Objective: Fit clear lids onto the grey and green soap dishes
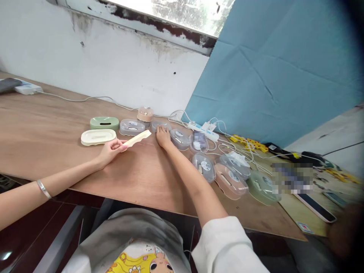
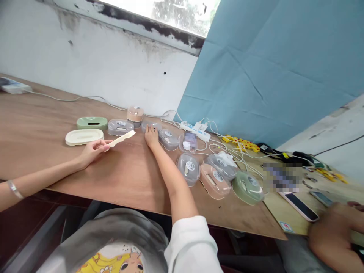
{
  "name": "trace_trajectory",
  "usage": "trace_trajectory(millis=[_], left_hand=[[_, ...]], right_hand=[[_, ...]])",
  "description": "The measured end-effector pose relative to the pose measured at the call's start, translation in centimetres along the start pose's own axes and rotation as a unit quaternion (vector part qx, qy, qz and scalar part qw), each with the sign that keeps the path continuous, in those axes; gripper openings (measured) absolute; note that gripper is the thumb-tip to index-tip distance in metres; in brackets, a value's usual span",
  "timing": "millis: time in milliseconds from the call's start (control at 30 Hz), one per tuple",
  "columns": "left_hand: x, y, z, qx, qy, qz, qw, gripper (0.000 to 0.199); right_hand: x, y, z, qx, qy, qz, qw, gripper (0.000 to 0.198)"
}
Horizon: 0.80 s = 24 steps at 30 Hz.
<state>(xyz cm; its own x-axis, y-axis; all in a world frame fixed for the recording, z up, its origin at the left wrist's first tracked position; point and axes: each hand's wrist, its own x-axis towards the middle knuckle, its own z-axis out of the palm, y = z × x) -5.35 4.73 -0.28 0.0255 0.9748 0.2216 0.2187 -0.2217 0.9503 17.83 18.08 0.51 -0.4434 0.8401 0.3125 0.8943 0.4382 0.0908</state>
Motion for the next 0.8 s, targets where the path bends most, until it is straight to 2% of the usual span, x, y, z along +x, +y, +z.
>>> trace_trajectory(millis=[67,167,367,400,467,533,567,633,700,800], left_hand=[[0.0,-0.1,-0.1,-0.001,0.003,0.0,1.0,0.044],[-0.1,-0.3,-0.1,-0.003,0.0,0.015,1.0,0.042],[0.4,-0.7,1.5,0.017,0.006,0.079,0.997,0.045],[0.5,-0.5,1.9,0.026,0.002,0.091,0.996,0.046],[0.7,0.0,2.7,0.049,-0.024,0.113,0.992,0.047],[0.5,0.6,3.6,0.072,-0.068,0.134,0.986,0.049],[0.2,1.0,4.1,0.083,-0.088,0.144,0.982,0.049],[-0.7,1.5,4.8,0.107,-0.11,0.161,0.975,0.048],[-1.9,1.8,5.3,0.13,-0.109,0.173,0.97,0.045],[-3.9,1.9,5.2,0.183,-0.09,0.191,0.96,0.042]], right_hand=[[-0.1,-0.3,0.0,0.018,-0.002,-0.014,1.0,0.046],[-2.4,-1.3,-0.3,0.045,0.009,-0.043,0.998,0.043],[-11.5,-3.4,-2.2,0.106,0.032,-0.099,0.989,0.044],[-13.0,-3.5,-2.7,0.129,0.052,-0.1,0.985,0.043],[-15.2,-3.3,-3.6,0.195,0.145,-0.069,0.968,0.038],[-16.4,-2.8,-4.4,0.26,0.255,-0.008,0.931,0.035],[-16.7,-2.5,-4.6,0.28,0.285,0.014,0.917,0.036],[-16.7,-1.8,-4.9,0.301,0.262,0.01,0.917,0.042],[-16.4,-1.5,-4.7,0.323,0.172,-0.042,0.93,0.045],[-15.8,-1.7,-4.2,0.364,0.066,-0.11,0.922,0.045]])
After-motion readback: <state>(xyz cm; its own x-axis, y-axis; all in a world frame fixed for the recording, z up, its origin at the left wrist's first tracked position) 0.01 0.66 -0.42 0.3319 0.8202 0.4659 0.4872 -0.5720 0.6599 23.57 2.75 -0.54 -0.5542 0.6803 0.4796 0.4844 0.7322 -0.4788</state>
